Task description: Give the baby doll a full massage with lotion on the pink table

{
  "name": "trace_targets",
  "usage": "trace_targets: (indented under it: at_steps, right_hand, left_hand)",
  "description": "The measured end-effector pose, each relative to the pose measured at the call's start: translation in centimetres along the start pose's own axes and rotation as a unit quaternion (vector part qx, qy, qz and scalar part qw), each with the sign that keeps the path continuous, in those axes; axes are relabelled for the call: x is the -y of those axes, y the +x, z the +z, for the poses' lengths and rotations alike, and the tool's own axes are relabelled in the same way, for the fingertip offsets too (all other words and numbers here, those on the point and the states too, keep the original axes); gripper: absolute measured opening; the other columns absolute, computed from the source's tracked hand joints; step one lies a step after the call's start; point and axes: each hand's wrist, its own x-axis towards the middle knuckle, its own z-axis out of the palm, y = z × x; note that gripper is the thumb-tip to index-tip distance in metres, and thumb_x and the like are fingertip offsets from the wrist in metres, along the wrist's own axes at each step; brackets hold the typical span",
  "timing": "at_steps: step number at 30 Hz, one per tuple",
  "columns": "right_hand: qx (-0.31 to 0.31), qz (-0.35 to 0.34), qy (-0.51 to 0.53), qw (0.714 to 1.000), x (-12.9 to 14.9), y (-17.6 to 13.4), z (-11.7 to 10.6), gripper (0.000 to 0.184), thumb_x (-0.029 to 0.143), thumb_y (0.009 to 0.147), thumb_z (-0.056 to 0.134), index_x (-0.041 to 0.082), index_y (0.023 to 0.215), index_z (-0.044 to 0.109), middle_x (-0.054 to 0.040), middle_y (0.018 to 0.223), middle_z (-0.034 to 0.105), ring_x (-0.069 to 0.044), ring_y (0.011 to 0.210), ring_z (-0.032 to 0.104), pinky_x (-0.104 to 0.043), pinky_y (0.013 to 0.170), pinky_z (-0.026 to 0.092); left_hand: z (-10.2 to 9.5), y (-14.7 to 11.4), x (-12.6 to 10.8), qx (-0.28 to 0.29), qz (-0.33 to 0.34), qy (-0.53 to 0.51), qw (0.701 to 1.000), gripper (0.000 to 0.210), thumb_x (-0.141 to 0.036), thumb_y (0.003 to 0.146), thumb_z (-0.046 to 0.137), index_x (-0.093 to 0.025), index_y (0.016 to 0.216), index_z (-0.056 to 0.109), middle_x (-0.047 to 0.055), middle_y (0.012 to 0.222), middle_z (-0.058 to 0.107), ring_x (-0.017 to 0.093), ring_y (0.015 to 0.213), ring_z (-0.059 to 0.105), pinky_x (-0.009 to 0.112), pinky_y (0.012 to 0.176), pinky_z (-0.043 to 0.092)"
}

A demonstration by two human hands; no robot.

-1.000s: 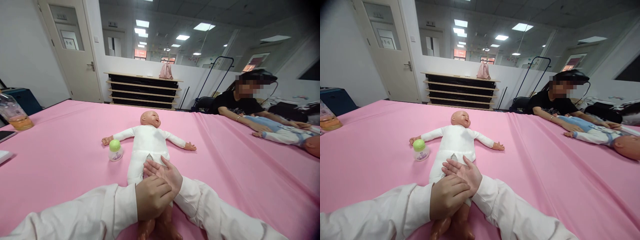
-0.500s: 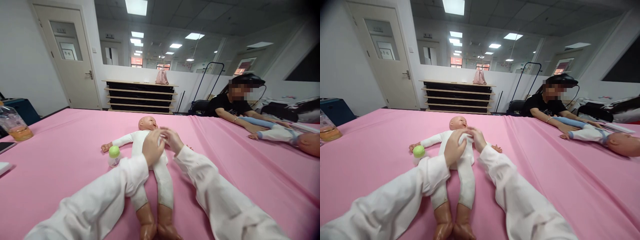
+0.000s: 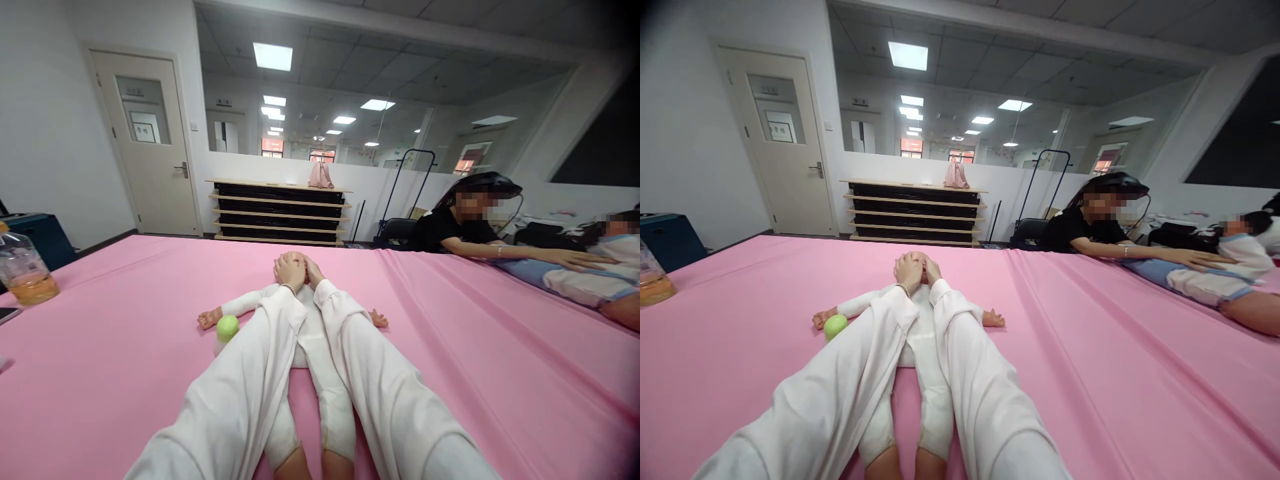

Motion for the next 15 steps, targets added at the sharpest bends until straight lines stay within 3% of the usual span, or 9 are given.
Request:
trace_targets:
  at_steps: [4, 8, 15]
  right_hand:
    - [-0.008, 0.019, -0.046, 0.999, -0.6, -0.5, 2.1, 0.03, 0.037, 0.083, 0.04, 0.017, 0.089, 0.061, -0.0037, 0.087, 0.064, -0.016, 0.083, 0.056, -0.028, 0.077, 0.042]
    - [-0.032, 0.018, -0.087, 0.996, -0.7, -1.5, 2.8, 0.03, 0.033, 0.079, 0.045, 0.02, 0.103, 0.056, -0.0069, 0.108, 0.058, -0.018, 0.094, 0.054, -0.03, 0.084, 0.04]
    - [-0.071, -0.038, -0.167, 0.983, -1.0, -2.9, 2.2, 0.036, 0.035, 0.081, 0.044, 0.018, 0.11, 0.054, -0.0105, 0.111, 0.053, -0.021, 0.101, 0.051, -0.034, 0.092, 0.036]
  left_hand:
    - [-0.8, 0.2, 2.0, -0.027, -0.055, -0.038, 0.997, 0.036, -0.035, 0.086, 0.038, -0.021, 0.119, 0.043, 0.009, 0.13, 0.044, 0.02, 0.122, 0.04, 0.032, 0.1, 0.032]
    - [-1.2, 0.2, 2.5, -0.041, -0.103, -0.071, 0.991, 0.036, -0.042, 0.082, 0.043, -0.018, 0.109, 0.046, 0.013, 0.118, 0.051, 0.024, 0.108, 0.051, 0.035, 0.088, 0.042]
    - [-0.2, 0.3, 2.7, -0.053, -0.081, -0.118, 0.988, 0.04, -0.039, 0.074, 0.057, -0.02, 0.108, 0.047, 0.011, 0.117, 0.05, 0.022, 0.107, 0.052, 0.033, 0.089, 0.042]
